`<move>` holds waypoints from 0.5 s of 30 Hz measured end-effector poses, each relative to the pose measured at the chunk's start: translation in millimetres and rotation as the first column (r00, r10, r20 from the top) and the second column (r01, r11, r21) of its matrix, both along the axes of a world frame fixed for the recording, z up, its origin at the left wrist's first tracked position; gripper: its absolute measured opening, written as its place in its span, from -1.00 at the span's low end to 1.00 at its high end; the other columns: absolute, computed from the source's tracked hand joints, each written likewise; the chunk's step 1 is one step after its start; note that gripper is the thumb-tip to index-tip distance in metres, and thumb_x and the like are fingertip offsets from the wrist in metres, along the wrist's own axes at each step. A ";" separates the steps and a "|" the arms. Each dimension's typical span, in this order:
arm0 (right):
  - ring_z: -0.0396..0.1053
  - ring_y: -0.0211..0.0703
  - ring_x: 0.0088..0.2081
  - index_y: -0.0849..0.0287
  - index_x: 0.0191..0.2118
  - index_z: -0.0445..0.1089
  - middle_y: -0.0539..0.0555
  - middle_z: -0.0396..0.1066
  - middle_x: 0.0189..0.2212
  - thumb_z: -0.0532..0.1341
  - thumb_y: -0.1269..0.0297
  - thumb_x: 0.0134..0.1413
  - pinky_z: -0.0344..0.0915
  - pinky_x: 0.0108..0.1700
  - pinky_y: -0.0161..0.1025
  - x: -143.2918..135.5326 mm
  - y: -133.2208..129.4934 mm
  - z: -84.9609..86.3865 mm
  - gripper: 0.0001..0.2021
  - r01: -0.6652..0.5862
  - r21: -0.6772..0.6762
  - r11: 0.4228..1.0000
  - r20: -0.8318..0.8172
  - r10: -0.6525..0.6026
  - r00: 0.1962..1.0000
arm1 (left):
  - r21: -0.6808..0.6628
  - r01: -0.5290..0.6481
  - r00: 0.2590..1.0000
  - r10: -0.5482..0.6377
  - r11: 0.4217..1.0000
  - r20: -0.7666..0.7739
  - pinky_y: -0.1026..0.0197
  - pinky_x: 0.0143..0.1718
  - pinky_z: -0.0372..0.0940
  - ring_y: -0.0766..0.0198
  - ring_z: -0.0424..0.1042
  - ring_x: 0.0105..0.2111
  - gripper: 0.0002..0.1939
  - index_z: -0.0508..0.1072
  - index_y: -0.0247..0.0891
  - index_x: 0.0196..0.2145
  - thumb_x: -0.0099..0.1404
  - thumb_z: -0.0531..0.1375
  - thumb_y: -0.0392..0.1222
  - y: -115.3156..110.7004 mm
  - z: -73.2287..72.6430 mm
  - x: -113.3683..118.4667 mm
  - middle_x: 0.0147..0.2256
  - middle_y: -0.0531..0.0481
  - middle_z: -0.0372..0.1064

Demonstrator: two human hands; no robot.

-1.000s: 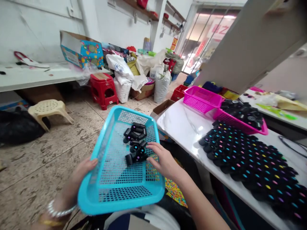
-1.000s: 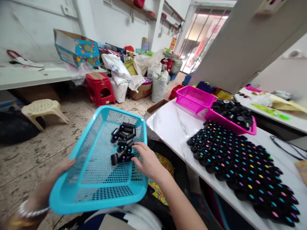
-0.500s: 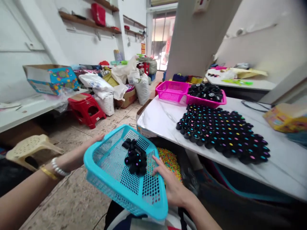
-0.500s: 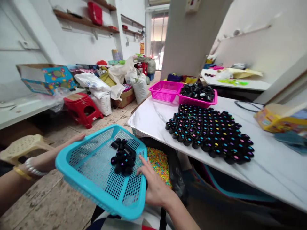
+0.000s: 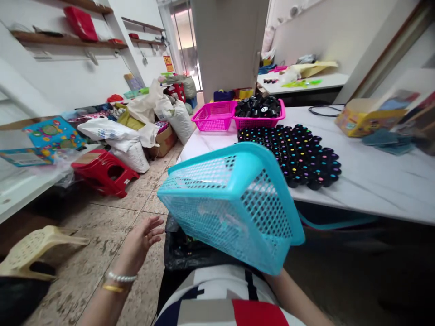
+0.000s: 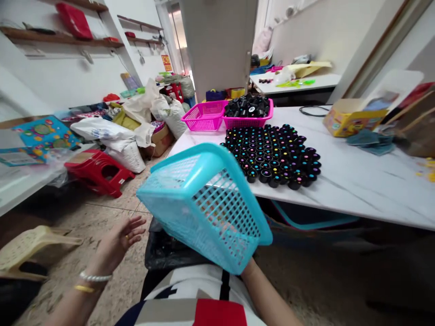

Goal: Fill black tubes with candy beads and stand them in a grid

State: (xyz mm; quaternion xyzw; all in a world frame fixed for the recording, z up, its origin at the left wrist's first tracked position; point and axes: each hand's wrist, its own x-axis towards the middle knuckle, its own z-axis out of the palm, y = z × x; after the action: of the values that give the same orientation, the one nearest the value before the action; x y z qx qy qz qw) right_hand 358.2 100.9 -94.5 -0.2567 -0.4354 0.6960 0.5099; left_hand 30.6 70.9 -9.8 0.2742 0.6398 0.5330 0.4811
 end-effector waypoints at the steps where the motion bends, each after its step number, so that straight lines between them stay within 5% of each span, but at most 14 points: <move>1: 0.43 -0.03 0.02 -0.13 -0.11 0.45 0.01 0.47 0.01 -0.05 -0.22 0.21 0.33 0.11 0.03 1.4 -2.1 -4.1 -0.56 -0.007 -0.035 0.999 -0.062 0.005 0.998 | 0.001 -0.054 0.998 0.054 0.999 -0.027 0.12 -0.27 0.36 0.09 0.45 -0.24 -0.60 0.39 -0.44 -0.03 0.27 0.19 -0.10 0.8 -20.6 1.1 -0.04 -0.39 0.38; 4: 0.43 -0.03 0.00 -0.11 -0.12 0.47 -0.02 0.51 -0.04 0.17 -0.15 0.11 0.31 0.13 0.04 0.0 -9.1 -19.1 -0.66 -0.025 -0.150 0.988 -0.232 -0.010 0.973 | 0.005 -0.147 0.982 0.147 0.989 -0.117 0.01 -0.11 0.32 0.05 0.40 -0.11 -0.59 0.37 -0.36 -0.02 0.23 0.27 -0.13 4.1 -73.8 5.9 -0.02 -0.27 0.36; 7: 0.44 0.02 -0.02 -0.05 -0.12 0.49 0.05 0.52 -0.07 0.25 -0.16 0.01 0.31 0.13 0.08 -7.1 -12.1 -26.4 -0.61 -0.086 -0.196 0.977 -0.256 0.034 0.966 | -0.015 -0.064 0.985 0.061 0.998 -0.160 -0.13 -0.03 0.28 0.02 0.40 -0.09 -0.64 0.40 -0.31 -0.05 0.22 0.30 -0.19 9.4 -104.8 7.1 -0.09 -0.17 0.40; 15: 0.26 0.01 0.19 0.01 -0.02 0.44 0.11 0.41 0.09 0.19 -0.07 0.09 0.23 0.19 0.04 -20.5 -1.0 1.6 -0.59 -0.166 -0.173 0.971 -0.034 0.162 0.986 | -0.054 0.041 0.924 -0.058 0.998 -0.377 -0.24 0.19 0.03 -0.19 0.19 0.14 -0.56 0.43 -0.28 -0.08 0.11 0.29 -0.04 20.8 -114.2 -11.5 -0.05 -0.28 0.40</move>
State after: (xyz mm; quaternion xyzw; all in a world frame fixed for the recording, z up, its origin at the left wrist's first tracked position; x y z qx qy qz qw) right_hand 337.7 99.9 -92.9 -0.2569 -0.3872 0.7739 0.4303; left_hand 19.1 91.7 -124.0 0.3770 0.7251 0.4432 0.3682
